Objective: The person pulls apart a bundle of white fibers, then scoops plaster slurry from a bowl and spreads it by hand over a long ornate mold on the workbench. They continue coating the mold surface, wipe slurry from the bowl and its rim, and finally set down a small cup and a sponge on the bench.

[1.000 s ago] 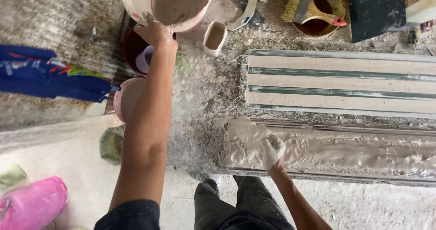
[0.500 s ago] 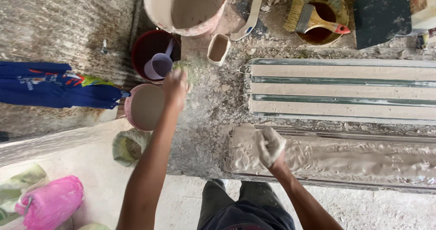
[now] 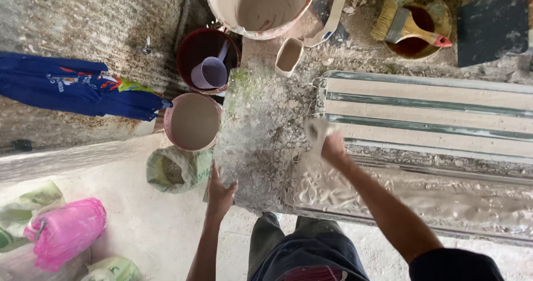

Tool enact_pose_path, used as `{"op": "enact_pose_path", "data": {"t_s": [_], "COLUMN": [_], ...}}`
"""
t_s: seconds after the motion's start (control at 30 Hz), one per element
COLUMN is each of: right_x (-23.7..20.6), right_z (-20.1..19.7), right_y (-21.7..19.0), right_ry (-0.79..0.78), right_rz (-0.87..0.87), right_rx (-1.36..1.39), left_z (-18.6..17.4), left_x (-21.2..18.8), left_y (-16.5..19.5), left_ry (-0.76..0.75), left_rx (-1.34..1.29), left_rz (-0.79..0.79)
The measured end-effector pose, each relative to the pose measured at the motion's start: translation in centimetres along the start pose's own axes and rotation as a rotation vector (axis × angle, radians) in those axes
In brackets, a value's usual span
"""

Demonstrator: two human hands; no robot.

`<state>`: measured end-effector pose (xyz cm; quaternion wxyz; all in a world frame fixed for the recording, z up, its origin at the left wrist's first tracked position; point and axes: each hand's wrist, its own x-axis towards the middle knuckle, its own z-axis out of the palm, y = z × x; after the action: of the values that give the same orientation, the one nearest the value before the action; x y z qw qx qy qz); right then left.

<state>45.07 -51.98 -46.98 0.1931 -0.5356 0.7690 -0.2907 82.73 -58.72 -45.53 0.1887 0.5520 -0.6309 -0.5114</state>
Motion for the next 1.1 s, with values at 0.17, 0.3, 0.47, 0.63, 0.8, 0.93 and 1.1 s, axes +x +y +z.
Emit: {"op": "enact_pose_path", "data": {"t_s": [0.17,0.3,0.47,0.63,0.8,0.93,1.1], "right_x": [15.0,23.3,28.1,28.3,26.4,24.1,23.4], "right_z": [-3.8,-4.7,-3.9,-4.5,-7.4,-8.4,-7.8], "right_y": [5.5,7.2,8.6,8.4,6.3,6.6,7.5], "right_ry": [0.279,0.017,-0.356,-0.488,-0.184,-0.080,-0.111], "right_rz": [-0.167,0.004,0.128,-0.102,-0.378,-0.018,0.163], "right_rx": [-0.067,-0.553,-0.847,-1.168,-1.072,-0.661,-0.467], "left_z": [0.8,1.5,1.7,1.7,2.5,3.4,3.3], "left_x": [-1.5,-2.9,-5.9,-9.0,-10.1,-10.2,-10.5], "left_y": [4.1,5.6,2.9,-0.1,-0.9,-0.7,0.5], "left_ry": [0.037,0.040,0.132,0.176,0.166,0.116,0.112], "left_rx": [-0.180,-0.187,-0.127,-0.016,0.041,0.038,0.001], "left_rz": [-0.246,-0.159,-0.220,-0.368,-0.336,-0.283,-0.250]}}
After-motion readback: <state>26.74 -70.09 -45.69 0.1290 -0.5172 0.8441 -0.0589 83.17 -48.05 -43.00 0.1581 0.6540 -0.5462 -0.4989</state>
